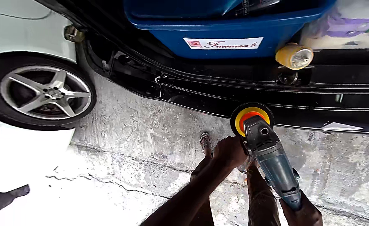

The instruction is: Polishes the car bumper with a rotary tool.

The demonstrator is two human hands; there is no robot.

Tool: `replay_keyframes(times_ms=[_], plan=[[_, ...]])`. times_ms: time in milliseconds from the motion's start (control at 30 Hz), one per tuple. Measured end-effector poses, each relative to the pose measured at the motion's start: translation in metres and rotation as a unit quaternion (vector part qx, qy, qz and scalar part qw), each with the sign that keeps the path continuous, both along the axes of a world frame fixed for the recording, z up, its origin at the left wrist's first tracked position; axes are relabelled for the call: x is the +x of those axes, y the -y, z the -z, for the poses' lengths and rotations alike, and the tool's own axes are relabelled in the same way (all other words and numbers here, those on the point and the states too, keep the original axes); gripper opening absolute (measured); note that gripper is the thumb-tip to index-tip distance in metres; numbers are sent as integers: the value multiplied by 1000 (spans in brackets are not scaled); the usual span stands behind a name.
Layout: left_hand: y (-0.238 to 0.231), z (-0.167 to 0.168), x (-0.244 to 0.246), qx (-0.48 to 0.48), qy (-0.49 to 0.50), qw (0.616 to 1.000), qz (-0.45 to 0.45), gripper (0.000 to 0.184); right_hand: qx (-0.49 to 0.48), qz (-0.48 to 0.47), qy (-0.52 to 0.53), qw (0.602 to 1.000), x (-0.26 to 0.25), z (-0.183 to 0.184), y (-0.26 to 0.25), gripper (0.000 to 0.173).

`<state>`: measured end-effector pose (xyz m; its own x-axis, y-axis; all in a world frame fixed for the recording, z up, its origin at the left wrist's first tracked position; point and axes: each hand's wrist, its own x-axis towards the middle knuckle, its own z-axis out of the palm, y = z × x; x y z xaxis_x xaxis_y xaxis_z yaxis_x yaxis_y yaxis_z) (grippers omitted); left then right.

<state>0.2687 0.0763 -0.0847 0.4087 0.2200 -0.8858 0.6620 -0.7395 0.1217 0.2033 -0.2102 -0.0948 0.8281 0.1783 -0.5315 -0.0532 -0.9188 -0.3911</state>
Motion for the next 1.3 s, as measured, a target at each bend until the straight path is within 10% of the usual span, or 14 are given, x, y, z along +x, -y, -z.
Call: replay_keyframes(times_ms=[600, 1300], plan=[[-240, 7, -119, 50, 66, 985, -153, 33, -8, -154, 83, 985, -32, 15, -229, 51], [-252, 25, -137, 33, 97, 983, -155, 30, -5, -163, 136, 977, -40, 13, -241, 44]])
